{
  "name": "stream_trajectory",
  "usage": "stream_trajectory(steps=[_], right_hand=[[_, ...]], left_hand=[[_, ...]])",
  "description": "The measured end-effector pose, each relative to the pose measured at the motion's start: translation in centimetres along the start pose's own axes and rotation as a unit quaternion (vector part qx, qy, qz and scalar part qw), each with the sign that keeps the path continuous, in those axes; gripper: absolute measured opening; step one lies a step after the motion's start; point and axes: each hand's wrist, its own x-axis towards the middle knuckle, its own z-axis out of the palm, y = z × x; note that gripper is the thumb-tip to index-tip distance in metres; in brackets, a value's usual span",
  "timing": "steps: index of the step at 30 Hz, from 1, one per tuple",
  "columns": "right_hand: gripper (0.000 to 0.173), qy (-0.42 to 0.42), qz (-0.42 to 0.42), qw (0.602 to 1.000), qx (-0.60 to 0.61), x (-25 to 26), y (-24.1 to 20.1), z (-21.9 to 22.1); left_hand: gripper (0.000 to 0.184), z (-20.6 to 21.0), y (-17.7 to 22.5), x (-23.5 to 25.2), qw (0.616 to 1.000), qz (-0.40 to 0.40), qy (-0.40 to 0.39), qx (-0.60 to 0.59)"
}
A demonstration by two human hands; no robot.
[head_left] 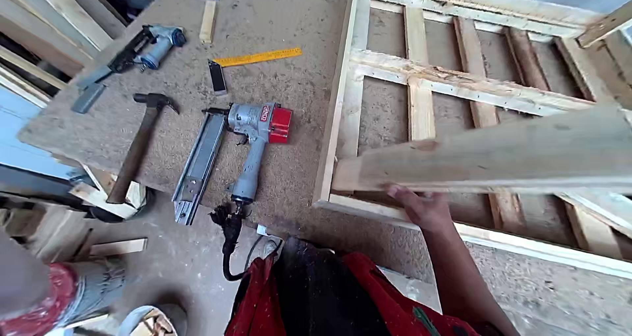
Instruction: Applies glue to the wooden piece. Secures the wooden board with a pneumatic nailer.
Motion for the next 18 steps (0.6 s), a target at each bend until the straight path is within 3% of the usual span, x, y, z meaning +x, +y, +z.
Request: stream_trajectory(steps=[2,5,8,11,14,18], right_hand=[[0.040,0.031,-0.020,0.997,0.068,-1.0,0.9,-2.1],[0.043,0.041,-0.033,0.988,0.144,-2.6,1.7,-3.5],[0.046,0.009,-0.032,0.984,0.176,-2.9,1.6,-3.8],[0.048,-0.037,-0.047,0.981,0.186,-3.0,1.7,-4.0],[0.048,-0.068,-0.038,0.972,0.221,-3.2,1.2,-4.3],[0.049,-0.078,-0.049,0.967,0.237,-3.7,1.1,-4.8]], left_hand=[[0.044,-0.9,-5.5,0.2,0.970,0.215,-0.106,0.041],[0.036,0.6,-3.1,-3.5,0.973,0.150,-0.099,-0.143],[0.006,2.1,2.7,-7.2,0.953,0.114,-0.012,-0.279],[0.021,2.5,3.6,-7.4,0.890,0.231,-0.134,-0.369],[0.041,6.0,13.8,-12.0,0.839,0.244,-0.119,-0.472],[0.035,9.9,19.3,-16.4,0.789,0.286,-0.173,-0.516]])
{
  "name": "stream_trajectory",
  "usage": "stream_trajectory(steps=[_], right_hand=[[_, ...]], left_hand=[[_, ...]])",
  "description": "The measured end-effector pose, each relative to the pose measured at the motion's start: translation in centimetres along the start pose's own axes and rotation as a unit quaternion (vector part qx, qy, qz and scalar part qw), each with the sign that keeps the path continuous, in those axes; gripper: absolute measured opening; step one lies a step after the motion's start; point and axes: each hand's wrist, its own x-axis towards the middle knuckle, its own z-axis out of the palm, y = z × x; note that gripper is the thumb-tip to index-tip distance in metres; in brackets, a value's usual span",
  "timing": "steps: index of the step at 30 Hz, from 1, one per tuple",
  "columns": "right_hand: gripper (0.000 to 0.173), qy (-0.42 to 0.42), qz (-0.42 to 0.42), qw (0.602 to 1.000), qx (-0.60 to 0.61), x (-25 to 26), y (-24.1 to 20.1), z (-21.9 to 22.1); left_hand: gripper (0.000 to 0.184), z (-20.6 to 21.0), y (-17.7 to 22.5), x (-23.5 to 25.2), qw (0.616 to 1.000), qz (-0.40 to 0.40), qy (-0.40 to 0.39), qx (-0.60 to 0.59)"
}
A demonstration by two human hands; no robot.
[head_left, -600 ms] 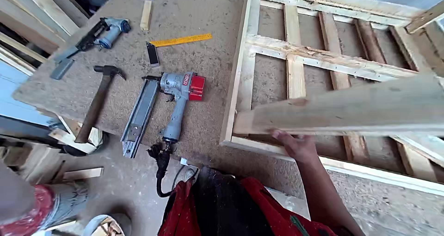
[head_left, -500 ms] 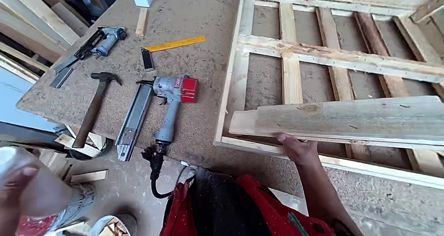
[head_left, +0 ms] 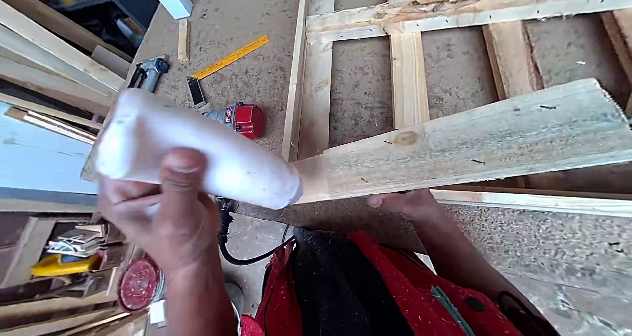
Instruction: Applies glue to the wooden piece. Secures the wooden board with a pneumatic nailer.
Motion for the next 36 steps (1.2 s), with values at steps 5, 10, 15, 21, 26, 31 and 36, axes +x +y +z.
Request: stream_trajectory(steps=[5,10,15,21,26,31,36], right_hand=[[0.050,-0.030,-0.033,0.995,0.084,-0.2,0.3,-0.7],[0.050,-0.040,-0.046,0.992,0.115,-0.1,0.1,-1.0],[0.050,-0.048,-0.042,0.992,0.112,0.0,0.0,-1.1],[0.047,-0.063,-0.030,0.992,0.106,-0.1,0.0,-1.1],[0.048,-0.045,-0.042,0.992,0.110,-0.1,0.2,-1.1],[0.047,-0.051,-0.041,0.992,0.109,0.0,0.1,-1.0],[0.048,-0.061,-0.053,0.990,0.115,-0.1,0.2,-1.2]], left_hand=[[0.034,3.2,-1.7,-1.3,0.998,-0.048,-0.017,-0.048],[0.032,4.3,-2.9,-0.6,0.998,-0.015,0.025,-0.056],[0.031,3.0,-1.6,-0.8,0.999,-0.026,0.020,-0.039],[0.028,4.8,-2.8,-0.5,0.997,-0.020,0.028,-0.072],[0.030,2.6,-2.2,-0.5,0.998,-0.032,0.024,-0.040],[0.024,6.3,1.1,-1.7,0.993,-0.102,0.054,-0.028],[0.033,1.8,-2.2,-1.0,0.999,-0.005,0.035,-0.035]])
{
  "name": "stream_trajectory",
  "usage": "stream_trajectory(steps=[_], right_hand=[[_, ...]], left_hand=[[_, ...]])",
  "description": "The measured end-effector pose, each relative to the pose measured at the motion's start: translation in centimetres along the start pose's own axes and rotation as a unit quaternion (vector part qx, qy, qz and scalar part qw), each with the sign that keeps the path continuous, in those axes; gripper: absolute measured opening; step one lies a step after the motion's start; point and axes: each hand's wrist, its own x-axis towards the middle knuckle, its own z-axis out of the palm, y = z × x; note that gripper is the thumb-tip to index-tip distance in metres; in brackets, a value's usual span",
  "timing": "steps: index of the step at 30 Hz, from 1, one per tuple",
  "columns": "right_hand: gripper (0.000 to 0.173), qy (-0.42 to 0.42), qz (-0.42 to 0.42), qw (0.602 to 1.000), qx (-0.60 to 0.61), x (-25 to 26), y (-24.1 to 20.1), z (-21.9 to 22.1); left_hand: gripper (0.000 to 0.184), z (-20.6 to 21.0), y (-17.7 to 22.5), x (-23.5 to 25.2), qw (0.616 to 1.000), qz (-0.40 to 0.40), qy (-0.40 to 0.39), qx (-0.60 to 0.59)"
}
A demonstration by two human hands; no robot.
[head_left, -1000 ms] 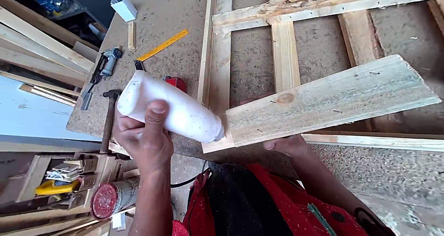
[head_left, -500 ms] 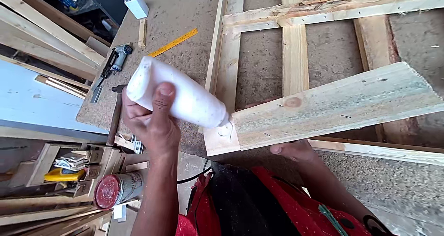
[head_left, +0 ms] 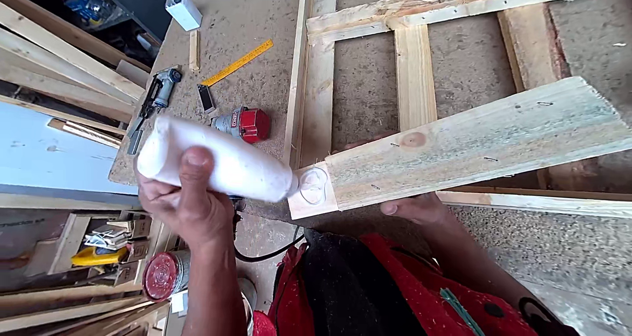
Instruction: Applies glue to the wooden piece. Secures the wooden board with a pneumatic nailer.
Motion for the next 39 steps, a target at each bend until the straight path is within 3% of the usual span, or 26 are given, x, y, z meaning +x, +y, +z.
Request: stream_trajectory(steps=[3,7,11,16,21,25,30,33,34,36,39], right_hand=[[0.050,0.003,0.005,1.000,-0.008,0.1,-0.1,0.0],[0.049,0.007,-0.006,1.000,0.004,0.1,0.0,0.1],[0.049,0.016,-0.021,1.000,-0.002,0.3,0.0,0.2],[0.049,0.022,-0.013,1.000,0.002,0.2,-0.1,0.3],[0.049,0.023,-0.018,1.000,0.011,0.3,0.1,0.4],[0.047,0.028,-0.010,1.000,0.011,0.1,0.1,0.4],[0.046,0.044,-0.014,0.999,0.022,0.3,0.1,0.3],[0.045,0.042,-0.014,0.999,-0.001,0.5,0.2,0.5],[0.044,0.042,-0.010,0.999,-0.018,0.4,0.2,0.7],[0.039,0.053,0.018,0.996,-0.064,-0.4,-0.1,0.9],[0.036,0.100,0.061,0.984,-0.135,-2.3,0.5,-0.1]], left_hand=[[0.028,3.8,1.4,0.5,0.993,-0.072,0.092,0.006],[0.032,0.6,-0.6,0.5,1.000,0.016,-0.007,0.004],[0.032,-0.1,0.5,0.0,1.000,0.003,-0.008,0.030],[0.031,0.4,-0.1,1.0,0.998,0.046,-0.005,0.037],[0.032,0.7,1.0,-0.5,0.999,-0.005,-0.033,0.032],[0.028,3.6,-0.2,0.3,0.999,-0.004,-0.009,-0.039],[0.028,3.5,-0.5,-0.3,0.998,-0.047,0.008,-0.042],[0.033,1.8,-0.7,-0.4,0.998,0.034,0.006,0.051],[0.036,0.6,-0.6,-0.6,0.985,0.087,-0.022,0.147],[0.043,-2.6,-0.1,-1.5,0.896,0.223,-0.119,0.366],[0.038,-5.8,0.0,1.2,0.761,0.355,-0.297,0.456]])
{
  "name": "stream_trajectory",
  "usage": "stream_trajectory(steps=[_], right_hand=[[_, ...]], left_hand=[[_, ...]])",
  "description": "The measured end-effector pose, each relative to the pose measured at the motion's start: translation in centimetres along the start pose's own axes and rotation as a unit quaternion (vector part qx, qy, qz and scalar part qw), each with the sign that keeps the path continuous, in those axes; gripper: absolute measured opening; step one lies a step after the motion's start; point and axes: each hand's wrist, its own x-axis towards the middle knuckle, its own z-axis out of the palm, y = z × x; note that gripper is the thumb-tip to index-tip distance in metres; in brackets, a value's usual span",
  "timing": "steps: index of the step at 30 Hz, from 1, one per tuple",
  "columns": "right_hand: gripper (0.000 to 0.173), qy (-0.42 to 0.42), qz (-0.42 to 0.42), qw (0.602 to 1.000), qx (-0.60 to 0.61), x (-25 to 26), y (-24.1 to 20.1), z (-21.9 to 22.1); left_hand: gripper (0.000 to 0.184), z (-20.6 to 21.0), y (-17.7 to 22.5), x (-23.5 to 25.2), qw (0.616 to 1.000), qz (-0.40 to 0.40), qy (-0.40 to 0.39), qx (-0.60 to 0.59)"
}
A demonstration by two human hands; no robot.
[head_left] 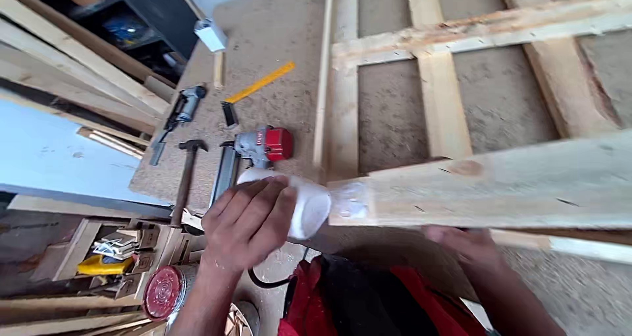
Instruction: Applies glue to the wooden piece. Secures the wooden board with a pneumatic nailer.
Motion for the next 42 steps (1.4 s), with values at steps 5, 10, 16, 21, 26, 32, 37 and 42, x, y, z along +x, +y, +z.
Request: stream_trajectory(steps=[5,10,16,21,26,32,37,42], right_hand=[[0.050,0.118,-0.023,0.983,-0.137,0.8,-1.1,-1.1],[0.047,0.106,-0.014,0.955,-0.277,4.9,-4.0,2.8],[0.035,0.034,0.038,0.943,-0.328,7.3,-2.8,8.3],[0.035,-0.026,0.085,0.938,-0.335,8.6,-2.0,10.8],[0.017,-0.164,0.136,0.898,-0.385,9.9,-1.8,12.2],[0.021,-0.216,0.200,0.871,-0.393,10.7,-0.9,13.5],[0.012,-0.183,0.174,0.867,-0.429,11.9,-1.0,15.9],[0.027,-0.290,0.169,0.851,-0.404,11.7,-1.6,9.3]], left_hand=[[0.046,1.6,-15.3,0.6,0.961,-0.001,-0.256,0.101],[0.037,9.1,-30.6,-2.1,0.850,-0.035,-0.494,0.181],[0.021,16.9,-29.4,-4.4,0.674,-0.036,-0.705,0.219],[0.030,17.5,-31.2,-8.1,0.859,0.012,-0.503,0.098],[0.050,8.8,-21.5,-8.2,0.915,-0.212,-0.333,-0.078],[0.094,10.7,-11.1,-14.3,0.755,-0.478,-0.396,-0.210],[0.095,13.5,-9.2,-11.5,0.707,-0.565,-0.364,-0.219],[0.087,13.1,-8.8,-11.9,0.704,-0.589,-0.335,-0.212]])
